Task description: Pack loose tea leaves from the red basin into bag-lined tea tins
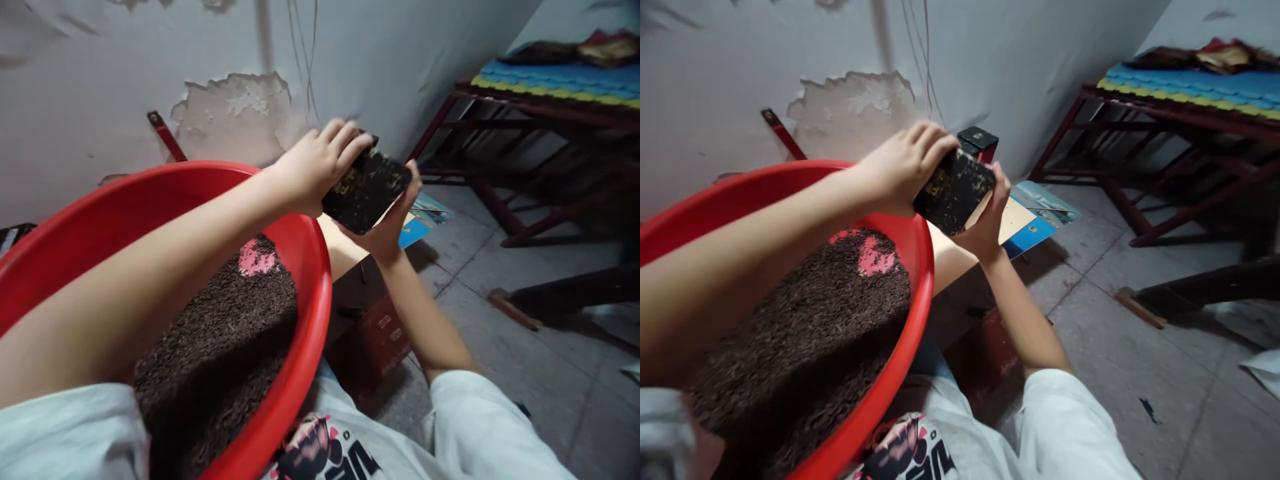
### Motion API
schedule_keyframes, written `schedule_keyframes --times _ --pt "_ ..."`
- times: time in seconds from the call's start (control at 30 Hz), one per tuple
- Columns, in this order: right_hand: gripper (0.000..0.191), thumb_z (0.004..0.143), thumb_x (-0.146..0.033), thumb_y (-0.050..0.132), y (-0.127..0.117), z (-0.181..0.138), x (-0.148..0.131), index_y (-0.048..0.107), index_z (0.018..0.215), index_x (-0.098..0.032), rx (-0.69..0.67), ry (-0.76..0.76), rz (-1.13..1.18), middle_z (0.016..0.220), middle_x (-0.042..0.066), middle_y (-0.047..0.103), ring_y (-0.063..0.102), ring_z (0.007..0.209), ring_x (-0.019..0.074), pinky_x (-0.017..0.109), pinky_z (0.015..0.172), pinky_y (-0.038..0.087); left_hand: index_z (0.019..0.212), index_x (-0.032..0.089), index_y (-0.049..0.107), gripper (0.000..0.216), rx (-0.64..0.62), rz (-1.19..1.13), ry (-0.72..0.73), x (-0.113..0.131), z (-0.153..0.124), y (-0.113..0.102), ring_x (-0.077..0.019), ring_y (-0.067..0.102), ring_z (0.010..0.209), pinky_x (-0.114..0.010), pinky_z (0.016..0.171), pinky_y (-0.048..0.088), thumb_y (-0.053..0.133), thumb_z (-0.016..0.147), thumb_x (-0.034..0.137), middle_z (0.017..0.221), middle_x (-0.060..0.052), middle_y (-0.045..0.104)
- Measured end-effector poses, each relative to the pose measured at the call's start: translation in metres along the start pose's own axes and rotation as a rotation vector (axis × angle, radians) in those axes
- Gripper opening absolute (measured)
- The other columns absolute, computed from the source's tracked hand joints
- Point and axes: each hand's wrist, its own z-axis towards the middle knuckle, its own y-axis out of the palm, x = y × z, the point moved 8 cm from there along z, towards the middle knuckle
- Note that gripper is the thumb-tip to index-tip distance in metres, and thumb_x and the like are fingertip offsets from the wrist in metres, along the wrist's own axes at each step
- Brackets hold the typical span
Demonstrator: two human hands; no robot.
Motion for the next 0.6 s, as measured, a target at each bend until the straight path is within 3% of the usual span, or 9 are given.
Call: schedule_keyframes --times 0.07,0.13,0.27,0.37,0.47,0.53,0.6 --pt "0.105 0.062 -0.055 0.073 -0.007 -0.014 0.018 0.017 0.143 -0.020 0.121 -0.107 -0.149 0.145 0.019 0.027 0.023 0.143 0.0338 0.049 0.118 0.020 0.139 -0.001 0.036 0.094 -0.085 -0.181 -0.067 -0.005 0.017 0.039 -0.0454 0.033 0.131 -0.053 0.109 0.028 0.061 0.049 0.001 0.139 -0.025 0.040" --pt "0.108 0.058 -0.057 0.074 -0.002 -0.025 0.049 0.017 0.142 -0.019 0.148 -0.071 -0.195 0.139 0.019 0.033 0.033 0.137 0.0332 0.052 0.115 0.026 0.135 0.006 0.043 0.092 -0.124 -0.288 -0.101 -0.009 0.031 0.070 -0.0443 0.037 0.129 -0.051 0.109 0.028 0.061 0.045 0.001 0.137 -0.021 0.046" --pt "0.115 0.052 -0.057 0.078 0.008 -0.040 0.100 0.018 0.141 -0.016 0.226 0.008 -0.123 0.135 0.019 0.037 0.042 0.129 0.0331 0.054 0.109 0.034 0.138 0.005 0.036 0.096 -0.348 -0.104 -0.081 -0.012 0.049 0.117 -0.0377 0.041 0.127 -0.041 0.102 0.038 0.064 0.046 0.002 0.139 -0.022 0.044" --pt "0.116 0.048 -0.056 0.081 0.014 -0.049 0.123 0.024 0.139 -0.014 0.261 0.053 -0.075 0.131 0.019 0.040 0.043 0.127 0.0345 0.055 0.107 0.034 0.141 0.001 0.027 0.096 -0.512 0.079 -0.034 -0.009 0.054 0.138 -0.0321 0.042 0.126 -0.036 0.098 0.043 0.067 0.054 0.005 0.141 -0.024 0.041" --pt "0.115 0.049 -0.053 0.083 0.013 -0.058 0.139 0.023 0.139 -0.013 0.297 0.122 -0.005 0.133 0.021 0.040 0.044 0.127 0.0339 0.055 0.107 0.035 0.140 0.000 0.029 0.092 -0.571 0.117 -0.008 -0.001 0.063 0.149 -0.0308 0.043 0.126 -0.035 0.099 0.043 0.069 0.058 0.006 0.142 -0.024 0.041" --pt "0.116 0.049 -0.052 0.083 0.010 -0.061 0.145 0.021 0.139 -0.013 0.328 0.161 0.027 0.136 0.022 0.038 0.042 0.130 0.0343 0.055 0.108 0.034 0.142 0.000 0.027 0.092 -0.574 0.098 -0.044 0.007 0.071 0.151 -0.0327 0.038 0.132 -0.038 0.105 0.038 0.070 0.061 0.009 0.145 -0.026 0.036" --pt "0.116 0.048 -0.052 0.084 0.007 -0.059 0.150 0.023 0.139 -0.013 0.343 0.209 0.041 0.138 0.023 0.037 0.041 0.131 0.0347 0.056 0.108 0.033 0.147 0.000 0.019 0.098 -0.619 0.019 -0.127 0.018 0.077 0.155 -0.0371 0.024 0.142 -0.047 0.113 0.029 0.072 0.066 0.017 0.153 -0.029 0.022"
